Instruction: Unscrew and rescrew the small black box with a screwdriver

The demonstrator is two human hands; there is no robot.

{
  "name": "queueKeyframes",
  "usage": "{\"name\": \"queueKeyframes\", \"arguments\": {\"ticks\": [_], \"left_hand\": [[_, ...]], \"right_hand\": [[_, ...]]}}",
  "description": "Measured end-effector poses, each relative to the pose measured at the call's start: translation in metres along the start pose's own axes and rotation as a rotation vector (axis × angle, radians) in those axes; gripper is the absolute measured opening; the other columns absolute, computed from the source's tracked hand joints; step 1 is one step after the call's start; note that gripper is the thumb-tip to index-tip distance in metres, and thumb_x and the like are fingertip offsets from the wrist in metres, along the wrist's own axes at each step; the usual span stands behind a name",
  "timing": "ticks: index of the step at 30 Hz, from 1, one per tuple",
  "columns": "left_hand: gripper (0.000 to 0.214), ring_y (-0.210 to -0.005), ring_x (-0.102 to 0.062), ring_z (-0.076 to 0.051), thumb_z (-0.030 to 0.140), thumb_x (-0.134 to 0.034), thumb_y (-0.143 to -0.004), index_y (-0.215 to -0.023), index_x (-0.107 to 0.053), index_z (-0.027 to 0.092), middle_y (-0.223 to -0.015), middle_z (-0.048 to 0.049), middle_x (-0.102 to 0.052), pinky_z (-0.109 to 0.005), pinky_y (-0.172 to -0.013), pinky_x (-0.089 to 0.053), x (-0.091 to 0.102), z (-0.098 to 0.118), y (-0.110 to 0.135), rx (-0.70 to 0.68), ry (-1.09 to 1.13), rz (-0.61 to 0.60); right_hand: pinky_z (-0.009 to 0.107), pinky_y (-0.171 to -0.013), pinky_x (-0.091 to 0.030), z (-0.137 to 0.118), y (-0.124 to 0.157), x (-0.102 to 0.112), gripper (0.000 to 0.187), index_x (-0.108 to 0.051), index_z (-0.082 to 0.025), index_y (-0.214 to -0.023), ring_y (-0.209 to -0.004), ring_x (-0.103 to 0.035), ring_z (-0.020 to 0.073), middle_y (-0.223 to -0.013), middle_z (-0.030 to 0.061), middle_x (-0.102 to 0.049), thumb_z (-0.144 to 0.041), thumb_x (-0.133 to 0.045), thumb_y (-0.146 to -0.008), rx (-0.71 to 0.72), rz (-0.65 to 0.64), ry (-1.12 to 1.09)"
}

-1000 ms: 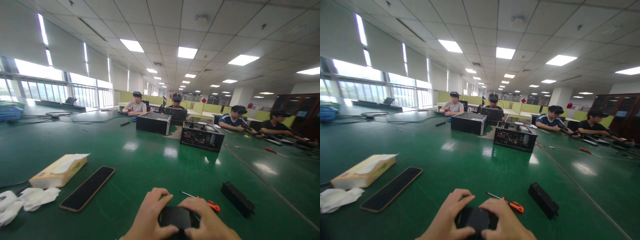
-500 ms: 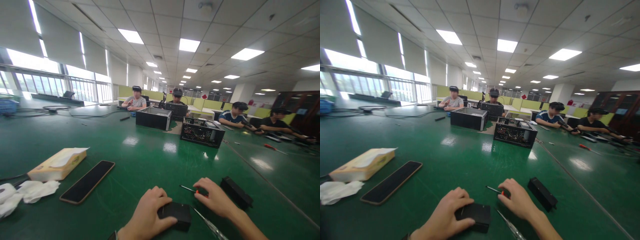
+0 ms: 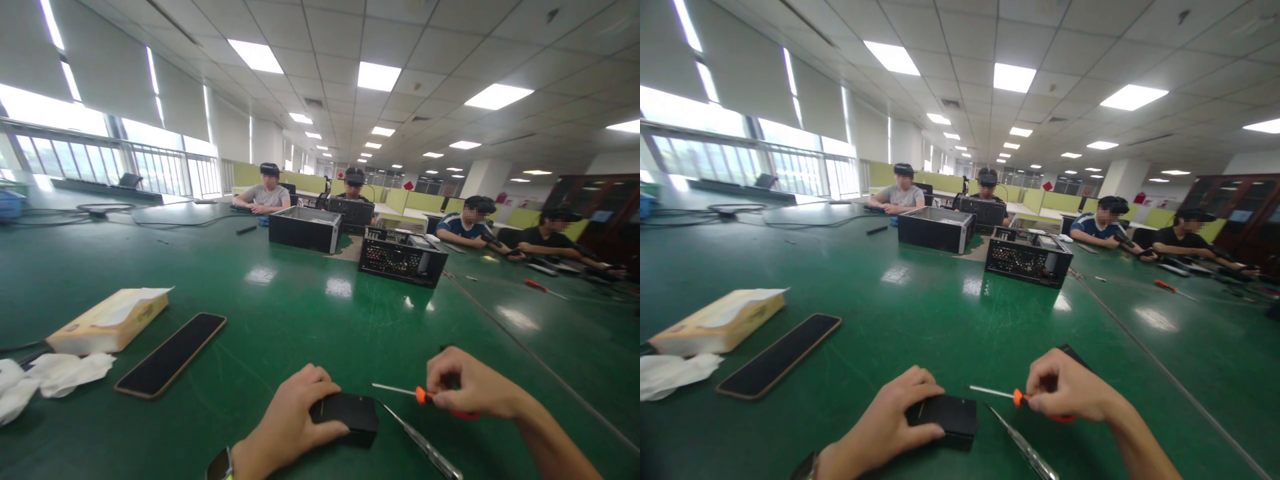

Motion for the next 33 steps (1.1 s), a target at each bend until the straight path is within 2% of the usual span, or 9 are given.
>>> {"name": "queueKeyframes", "arguments": {"ticks": [3,8,12,17,24,30,33], "left_hand": [[0.038,-0.089,-0.059,-0.024,0.046,-0.079,-0.075,-0.103,-0.073,0.020,-0.096,-0.0056,-0.066,-0.031,-0.077,-0.048,-0.001,-0.002,0.000,-0.007,0.003,0.001],[0.042,-0.090,-0.059,-0.025,0.046,-0.081,-0.074,-0.105,-0.072,0.019,-0.098,-0.0065,-0.066,-0.032,-0.078,-0.048,-0.003,-0.005,0.001,-0.020,0.017,0.008],[0.043,-0.090,-0.059,-0.025,0.045,-0.083,-0.071,-0.104,-0.071,0.020,-0.098,-0.0058,-0.066,-0.033,-0.078,-0.048,-0.002,-0.005,0.002,-0.027,0.028,0.017],[0.046,-0.091,-0.060,-0.025,0.046,-0.083,-0.071,-0.106,-0.071,0.019,-0.099,-0.0067,-0.066,-0.033,-0.079,-0.048,-0.003,-0.006,0.001,-0.051,0.042,0.033],[0.045,-0.090,-0.060,-0.024,0.048,-0.082,-0.072,-0.105,-0.071,0.020,-0.098,-0.0064,-0.065,-0.032,-0.078,-0.049,-0.005,-0.007,0.001,-0.069,0.050,0.040],[0.044,-0.090,-0.060,-0.025,0.048,-0.082,-0.072,-0.104,-0.071,0.020,-0.098,-0.0062,-0.065,-0.031,-0.076,-0.048,-0.004,-0.006,0.001,-0.058,0.040,0.039],[0.042,-0.089,-0.059,-0.024,0.048,-0.082,-0.072,-0.102,-0.071,0.020,-0.097,-0.0058,-0.065,-0.031,-0.077,-0.048,-0.005,-0.005,0.000,-0.056,0.037,0.037]], "right_hand": [[0.022,-0.052,-0.040,-0.002,0.008,-0.002,0.012,-0.072,-0.016,-0.067,-0.058,-0.054,0.0131,-0.064,0.0001,-0.063,-0.023,-0.063,-0.070,-0.068,-0.097,0.015],[0.019,-0.045,-0.030,0.004,0.003,-0.009,0.014,-0.072,-0.012,-0.069,-0.049,-0.044,0.0087,-0.054,-0.0022,-0.055,-0.023,-0.063,-0.071,-0.135,-0.097,-0.016],[0.019,-0.047,-0.031,-0.002,-0.002,-0.013,0.015,-0.073,-0.011,-0.071,-0.053,-0.044,0.0088,-0.057,-0.0017,-0.056,-0.022,-0.062,-0.073,-0.114,-0.103,0.011],[0.018,-0.046,-0.032,-0.004,-0.001,-0.015,0.016,-0.074,-0.012,-0.073,-0.052,-0.048,0.0096,-0.058,-0.0012,-0.058,-0.021,-0.061,-0.075,-0.154,-0.117,0.059],[0.020,-0.049,-0.036,-0.015,0.000,-0.013,0.019,-0.075,-0.014,-0.077,-0.055,-0.053,0.0118,-0.063,0.0000,-0.063,-0.024,-0.058,-0.080,-0.126,-0.060,0.092],[0.025,-0.064,-0.042,-0.042,0.003,-0.007,0.022,-0.076,-0.020,-0.078,-0.070,-0.061,0.0159,-0.077,0.0013,-0.069,-0.018,-0.054,-0.082,-0.024,0.071,0.266],[0.027,-0.068,-0.042,-0.054,0.006,-0.009,0.015,-0.071,-0.021,-0.080,-0.073,-0.061,0.0169,-0.079,0.0006,-0.069,-0.018,-0.056,-0.082,-0.012,0.160,0.327]]}}
Point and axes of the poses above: each hand's wrist, its own y-axis away from the middle knuckle, its own x-axis out of the back of the hand, z = x × y, the point moved 4 cm from there along -y, towards the middle knuckle
